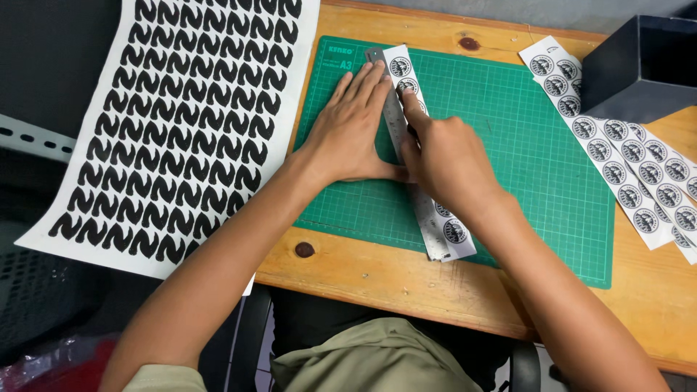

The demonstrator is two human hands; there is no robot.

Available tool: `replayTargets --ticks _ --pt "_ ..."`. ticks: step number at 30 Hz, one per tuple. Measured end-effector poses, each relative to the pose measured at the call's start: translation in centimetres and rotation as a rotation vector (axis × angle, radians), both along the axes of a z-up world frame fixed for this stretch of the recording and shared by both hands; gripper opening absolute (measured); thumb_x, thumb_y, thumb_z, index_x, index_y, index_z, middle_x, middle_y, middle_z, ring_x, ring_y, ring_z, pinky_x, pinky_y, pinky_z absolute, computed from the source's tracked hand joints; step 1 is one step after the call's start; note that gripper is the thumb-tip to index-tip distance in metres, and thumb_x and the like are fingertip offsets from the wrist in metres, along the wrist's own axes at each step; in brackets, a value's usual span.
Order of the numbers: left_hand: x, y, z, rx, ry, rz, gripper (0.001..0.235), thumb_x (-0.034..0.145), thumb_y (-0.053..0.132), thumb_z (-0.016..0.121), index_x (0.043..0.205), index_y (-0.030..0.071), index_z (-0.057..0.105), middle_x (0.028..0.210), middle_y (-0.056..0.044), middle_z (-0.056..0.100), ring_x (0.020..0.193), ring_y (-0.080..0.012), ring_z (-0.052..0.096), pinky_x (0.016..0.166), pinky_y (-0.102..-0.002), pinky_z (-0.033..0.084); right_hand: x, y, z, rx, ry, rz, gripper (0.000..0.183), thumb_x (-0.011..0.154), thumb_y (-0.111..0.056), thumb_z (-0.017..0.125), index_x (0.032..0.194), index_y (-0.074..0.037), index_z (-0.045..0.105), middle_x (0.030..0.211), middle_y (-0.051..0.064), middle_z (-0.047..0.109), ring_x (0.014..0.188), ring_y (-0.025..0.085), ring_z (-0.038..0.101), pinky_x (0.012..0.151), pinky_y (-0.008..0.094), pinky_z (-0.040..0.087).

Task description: The person uses a metal ruler and a red utility knife to cut a sheet of circular stickers on a green cutting mat. They align the ruler, score the paper, and separate the sticker strips, placing the cut pieces to the side.

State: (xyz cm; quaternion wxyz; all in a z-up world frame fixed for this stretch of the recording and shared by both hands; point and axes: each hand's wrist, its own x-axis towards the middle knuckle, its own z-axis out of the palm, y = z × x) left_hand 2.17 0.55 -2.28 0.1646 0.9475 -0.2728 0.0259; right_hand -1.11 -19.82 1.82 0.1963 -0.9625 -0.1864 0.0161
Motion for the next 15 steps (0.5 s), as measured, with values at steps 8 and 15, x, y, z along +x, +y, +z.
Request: replayTargets --ticks 8,15 --pt "0.0 -0.2 -0.1 0.042 -0.018 0.016 0.159 0.070 0.103 0.087 0.172 -0.007 0.035 0.184 -0.029 0.027 0.173 -0.0428 0.022 0.141 -0.060 0.013 -3.1 -1.1 1.0 0.039 0.041 0.021 0.068 0.106 -0.015 0.056 0.173 -0.007 0.051 0.083 0.040 0.074 0.070 0.070 0.060 0.058 0.071 0.043" --pt "0.1 -0.4 -0.2 0.084 -0.033 0.016 0.165 0.070 0.113 0.078 0.172 -0.009 0.034 0.184 -0.030 0.027 0.173 -0.0420 0.023 0.141 -0.061 0.010 -6.3 -2.4 1.7 0.039 0.086 -0.003 0.070 0.107 -0.017 0.059 0.176 -0.010 0.049 0.076 0.039 0.072 0.063 0.068 0.059 0.056 0.066 0.043"
